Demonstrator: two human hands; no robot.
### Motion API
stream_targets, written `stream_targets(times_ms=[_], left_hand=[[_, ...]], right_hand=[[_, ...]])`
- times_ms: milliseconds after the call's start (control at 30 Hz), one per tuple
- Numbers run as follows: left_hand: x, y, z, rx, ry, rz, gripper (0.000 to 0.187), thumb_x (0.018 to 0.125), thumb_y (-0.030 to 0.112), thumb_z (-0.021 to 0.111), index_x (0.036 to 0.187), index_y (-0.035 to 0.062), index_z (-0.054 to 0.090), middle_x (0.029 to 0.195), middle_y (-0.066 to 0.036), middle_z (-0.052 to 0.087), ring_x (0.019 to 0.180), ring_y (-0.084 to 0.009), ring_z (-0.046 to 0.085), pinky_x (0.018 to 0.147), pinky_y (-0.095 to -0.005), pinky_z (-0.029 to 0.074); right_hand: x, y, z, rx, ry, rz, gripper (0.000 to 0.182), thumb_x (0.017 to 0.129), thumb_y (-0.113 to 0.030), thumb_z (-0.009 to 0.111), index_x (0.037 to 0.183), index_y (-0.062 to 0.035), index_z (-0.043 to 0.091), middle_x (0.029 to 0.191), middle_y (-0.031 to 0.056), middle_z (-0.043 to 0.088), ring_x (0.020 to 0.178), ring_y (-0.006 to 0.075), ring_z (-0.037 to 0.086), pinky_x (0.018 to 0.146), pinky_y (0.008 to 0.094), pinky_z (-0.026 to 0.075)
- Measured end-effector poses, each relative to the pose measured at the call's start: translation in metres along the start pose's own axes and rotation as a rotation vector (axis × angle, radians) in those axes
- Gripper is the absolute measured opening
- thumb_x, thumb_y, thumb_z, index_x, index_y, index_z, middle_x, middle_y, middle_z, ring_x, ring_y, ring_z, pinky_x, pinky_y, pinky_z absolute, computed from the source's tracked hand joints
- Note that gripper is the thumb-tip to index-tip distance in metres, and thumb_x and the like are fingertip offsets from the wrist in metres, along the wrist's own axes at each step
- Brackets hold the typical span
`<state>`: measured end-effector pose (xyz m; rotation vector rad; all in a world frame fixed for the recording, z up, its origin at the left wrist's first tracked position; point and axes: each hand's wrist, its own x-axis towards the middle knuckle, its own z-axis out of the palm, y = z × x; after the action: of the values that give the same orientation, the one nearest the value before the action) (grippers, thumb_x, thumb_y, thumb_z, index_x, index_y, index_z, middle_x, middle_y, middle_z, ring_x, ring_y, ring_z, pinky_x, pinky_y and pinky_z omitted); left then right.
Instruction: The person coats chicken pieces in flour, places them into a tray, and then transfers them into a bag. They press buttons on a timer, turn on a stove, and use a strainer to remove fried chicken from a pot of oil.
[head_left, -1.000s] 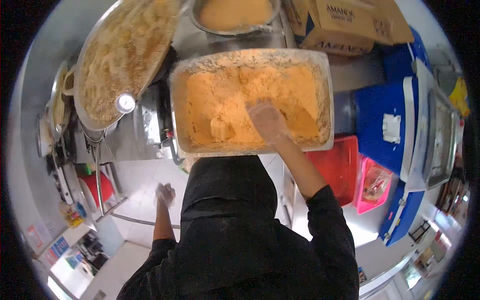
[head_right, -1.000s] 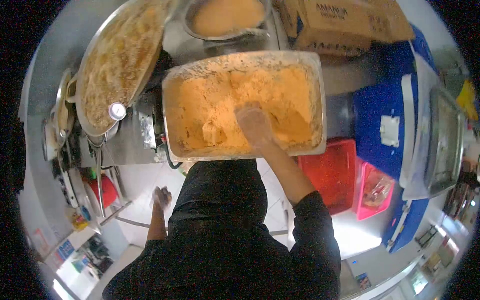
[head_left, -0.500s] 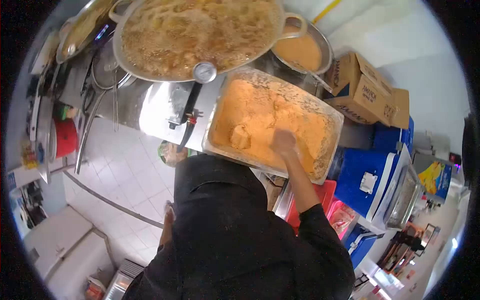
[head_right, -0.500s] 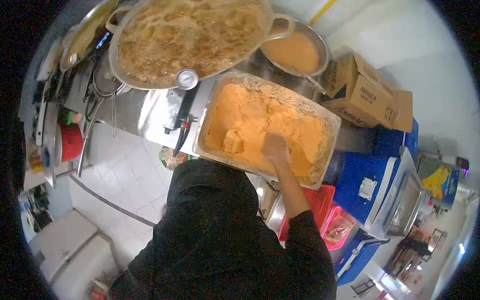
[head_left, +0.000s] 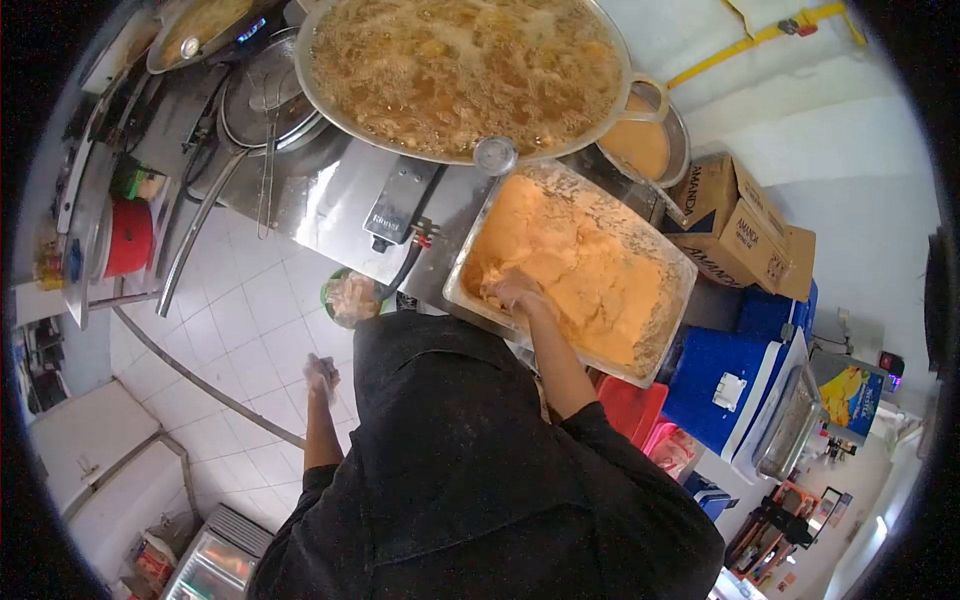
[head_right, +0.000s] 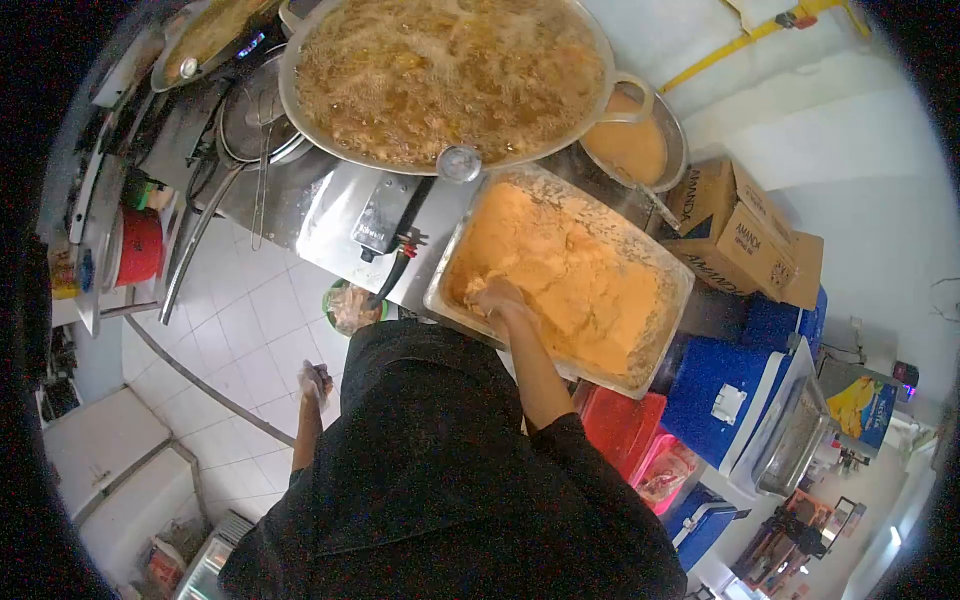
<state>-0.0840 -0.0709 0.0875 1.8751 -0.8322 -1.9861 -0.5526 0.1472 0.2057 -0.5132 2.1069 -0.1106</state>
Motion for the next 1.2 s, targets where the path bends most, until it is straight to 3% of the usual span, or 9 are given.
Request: stream_targets(times_ms=[233,333,567,633,800,900,967,1100,1200], left_hand=[[0.001,-0.061,-0.026,0.138,0.033,-0.125,0.062,0.095,0.063,0.024,0.067,0.0139,0.048,0.049,0.001,0.037,0.040,-0.0169,0.041,0.039,-0.0335,0.035],[-0.006,-0.066,-0.037,0.093,-0.123,-0.251,0.061,0.095,0.063,0.024,0.065,0.0150,0.046,0.049,0.001,0.037,0.040,-0.0169,0.040,0.038,-0.0336,0.034],[-0.006,-0.061,-0.032,0.120,0.048,-0.207,0.058,0.095,0.060,0.028,0.061,0.0152,0.045,0.047,0.003,0.032,0.034,-0.0142,0.030,0.034,-0.0294,0.022],[0.000,-0.057,-0.026,0.083,0.073,-0.097,0.061,0.094,0.063,0.029,0.059,0.0164,0.044,0.046,0.003,0.031,0.034,-0.0134,0.030,0.034,-0.0293,0.023],[0.009,-0.050,-0.030,0.063,0.044,-0.129,0.053,0.096,0.058,0.032,0.060,0.0193,0.039,0.046,0.005,0.033,0.034,-0.0123,0.031,0.034,-0.0286,0.028],[0.025,-0.056,-0.035,0.053,0.088,-0.089,0.050,0.095,0.056,0.035,0.064,0.0182,0.045,0.047,0.005,0.037,0.034,-0.0125,0.034,0.033,-0.0297,0.031],[0.036,-0.067,-0.046,0.021,0.031,-0.154,0.050,0.095,0.057,0.036,0.067,0.0169,0.048,0.048,0.004,0.039,0.035,-0.0131,0.036,0.033,-0.0303,0.032],[0.028,-0.070,-0.042,0.082,0.043,-0.152,0.061,0.093,0.063,0.035,0.071,0.0103,0.055,0.050,0.001,0.041,0.038,-0.0151,0.039,0.036,-0.0326,0.034],[0.022,-0.074,-0.042,0.067,0.047,-0.140,0.063,0.092,0.065,0.034,0.074,0.0086,0.056,0.051,0.001,0.043,0.040,-0.0153,0.042,0.038,-0.0338,0.037]], right_hand=[[-0.037,-0.031,-0.017,0.283,0.072,0.040,0.055,0.078,-0.045,0.070,0.103,0.0030,0.063,0.095,0.0183,0.066,0.087,0.0276,0.063,0.075,0.0406,0.050],[-0.051,-0.007,-0.031,1.045,-0.105,-0.108,0.050,0.074,-0.035,0.078,0.103,0.0034,0.064,0.094,0.0151,0.066,0.085,0.0229,0.064,0.068,0.0374,0.052],[-0.104,0.059,-0.111,0.309,0.257,0.119,0.058,0.067,-0.039,0.081,0.105,0.0010,0.066,0.101,0.0179,0.066,0.092,0.0266,0.065,0.076,0.0382,0.053],[-0.079,0.106,-0.116,-0.295,0.390,0.082,0.065,0.064,-0.045,0.079,0.107,0.0018,0.065,0.105,0.0211,0.066,0.096,0.0308,0.065,0.082,0.0393,0.052],[-0.128,0.105,-0.171,-0.339,0.490,0.205,0.065,0.063,-0.046,0.076,0.106,0.0014,0.066,0.108,0.0217,0.065,0.100,0.0335,0.063,0.086,0.0406,0.049],[-0.173,0.046,-0.233,-0.119,0.409,0.108,0.049,0.068,-0.033,0.077,0.104,-0.0005,0.068,0.098,0.0171,0.069,0.090,0.0278,0.066,0.081,0.0368,0.050],[-0.253,-0.065,-0.248,-0.216,0.759,0.057,0.037,0.073,-0.020,0.075,0.104,-0.0007,0.068,0.087,0.0114,0.070,0.075,0.0195,0.065,0.074,0.0317,0.050],[-0.251,-0.118,-0.308,0.247,0.319,-0.402,0.044,0.074,-0.031,0.075,0.104,-0.0004,0.067,0.101,0.0184,0.065,0.093,0.0285,0.062,0.084,0.0381,0.049],[-0.222,-0.187,-0.323,-0.339,0.534,-0.448,0.046,0.073,-0.036,0.075,0.102,-0.0013,0.067,0.106,0.0163,0.063,0.100,0.0247,0.059,0.090,0.0376,0.047]])
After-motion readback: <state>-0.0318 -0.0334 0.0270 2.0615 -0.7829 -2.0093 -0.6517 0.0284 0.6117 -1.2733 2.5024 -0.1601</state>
